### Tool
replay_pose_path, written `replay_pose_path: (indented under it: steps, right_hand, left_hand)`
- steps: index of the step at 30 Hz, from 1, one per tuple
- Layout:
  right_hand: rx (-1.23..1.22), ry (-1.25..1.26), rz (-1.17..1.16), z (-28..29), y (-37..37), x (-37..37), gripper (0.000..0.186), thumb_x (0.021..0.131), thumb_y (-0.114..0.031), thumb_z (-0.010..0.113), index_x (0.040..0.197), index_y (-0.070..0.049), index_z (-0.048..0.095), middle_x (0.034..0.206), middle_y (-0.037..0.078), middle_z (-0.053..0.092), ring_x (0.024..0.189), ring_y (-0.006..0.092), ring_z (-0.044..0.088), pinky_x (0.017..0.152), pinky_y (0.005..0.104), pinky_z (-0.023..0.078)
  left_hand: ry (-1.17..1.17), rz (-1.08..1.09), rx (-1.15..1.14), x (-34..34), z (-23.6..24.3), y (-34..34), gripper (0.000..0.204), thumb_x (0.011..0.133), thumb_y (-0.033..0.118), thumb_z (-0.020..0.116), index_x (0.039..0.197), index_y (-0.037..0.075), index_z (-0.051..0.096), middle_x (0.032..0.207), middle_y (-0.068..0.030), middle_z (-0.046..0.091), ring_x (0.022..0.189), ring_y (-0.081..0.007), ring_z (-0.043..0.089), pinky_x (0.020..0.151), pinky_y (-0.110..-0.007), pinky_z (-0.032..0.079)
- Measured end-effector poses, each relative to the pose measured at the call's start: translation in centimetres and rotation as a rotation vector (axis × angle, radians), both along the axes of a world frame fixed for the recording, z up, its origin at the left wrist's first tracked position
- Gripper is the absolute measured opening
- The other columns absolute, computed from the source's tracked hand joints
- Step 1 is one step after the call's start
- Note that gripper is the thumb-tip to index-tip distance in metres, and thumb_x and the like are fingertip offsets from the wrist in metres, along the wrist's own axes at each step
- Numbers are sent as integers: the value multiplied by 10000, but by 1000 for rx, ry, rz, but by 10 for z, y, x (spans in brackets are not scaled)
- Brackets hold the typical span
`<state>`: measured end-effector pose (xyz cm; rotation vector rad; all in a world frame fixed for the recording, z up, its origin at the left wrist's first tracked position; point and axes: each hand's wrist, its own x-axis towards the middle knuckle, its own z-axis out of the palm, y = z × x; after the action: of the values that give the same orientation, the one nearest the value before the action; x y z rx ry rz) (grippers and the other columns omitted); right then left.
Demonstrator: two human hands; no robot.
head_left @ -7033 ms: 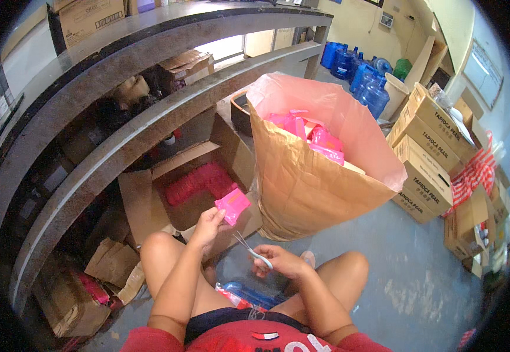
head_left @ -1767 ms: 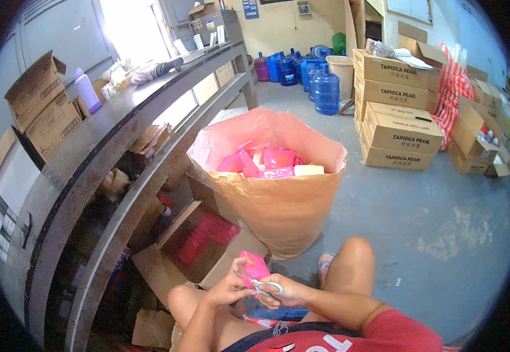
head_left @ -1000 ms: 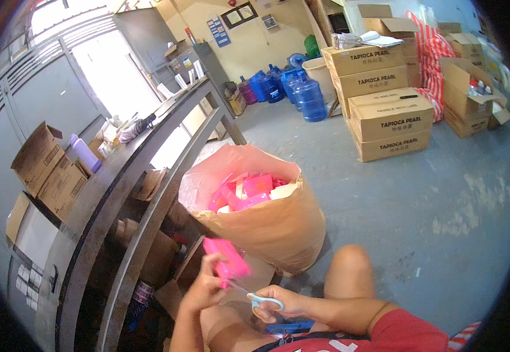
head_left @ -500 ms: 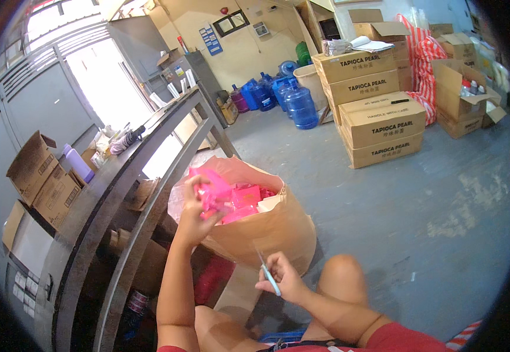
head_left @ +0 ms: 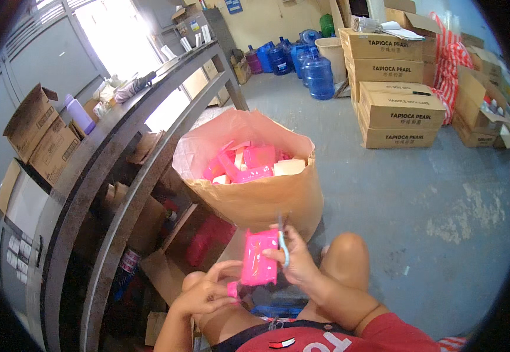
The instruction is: The person sits on the floor and repeatedly picks up pink-wrapped packages from a large paper bag. Using scissors, they cut open each package and place the opened items into a cardboard box beside them. The process continues with multiple packages throughout the clip.
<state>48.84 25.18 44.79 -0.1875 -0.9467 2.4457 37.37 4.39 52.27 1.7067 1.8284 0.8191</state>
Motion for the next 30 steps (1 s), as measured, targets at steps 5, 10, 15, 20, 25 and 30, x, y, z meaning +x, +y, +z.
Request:
replay_pose_path:
  steps: [5,10,15,20,25,30]
  right_hand:
    - [89,112,-572,18,53,22,616,737,49,769,1251,-56,446,1106,93,602,1029,203,611,919,353,516]
    - [266,186,-471,15,64,30,669,698,48,806,1234,-79,428,1078,65,596,998,180,616,895,332,521]
    - [395,158,-75,5,31,12,611,706,33,822,1099,-105,375,998,46,549,973,153,590,849,328,512]
    - [446,94,-20,-3,17,-6,546,714,31,825,931,-108,344,854,2,426,840,113,494,772,283,449]
    - [506,-11,-35,-8,19,-12,508,712,21,829,848,-114,359,790,-37,398,745,82,429,695,248,407]
    - [382,-48,65,-17,-1,-31,492,707,15,831,832,-122,375,776,-44,427,737,64,443,679,228,419]
  left_hand:
    - [657,284,-428,-26,24,-64,120,676,137,757,735,41,716,1269,-141,538,1097,-304,578,892,-350,496]
    - [766,640,85,-47,65,-44,183,626,38,791,674,-26,625,1155,-119,572,808,-261,649,720,-352,526]
    - [829,646,610,-96,98,80,197,698,116,803,763,15,647,1104,-113,578,837,-247,650,720,-347,523]
    - [1131,532,190,-115,93,174,332,739,92,715,1071,82,702,1415,-183,395,1179,-384,508,971,-438,449]
    - [681,562,641,-96,57,119,478,772,149,708,1244,111,636,1452,-190,336,1252,-371,443,1039,-481,390]
    - [-909,362,656,-41,-33,52,768,808,506,722,1360,24,491,1443,-129,362,1293,-275,438,1052,-434,397]
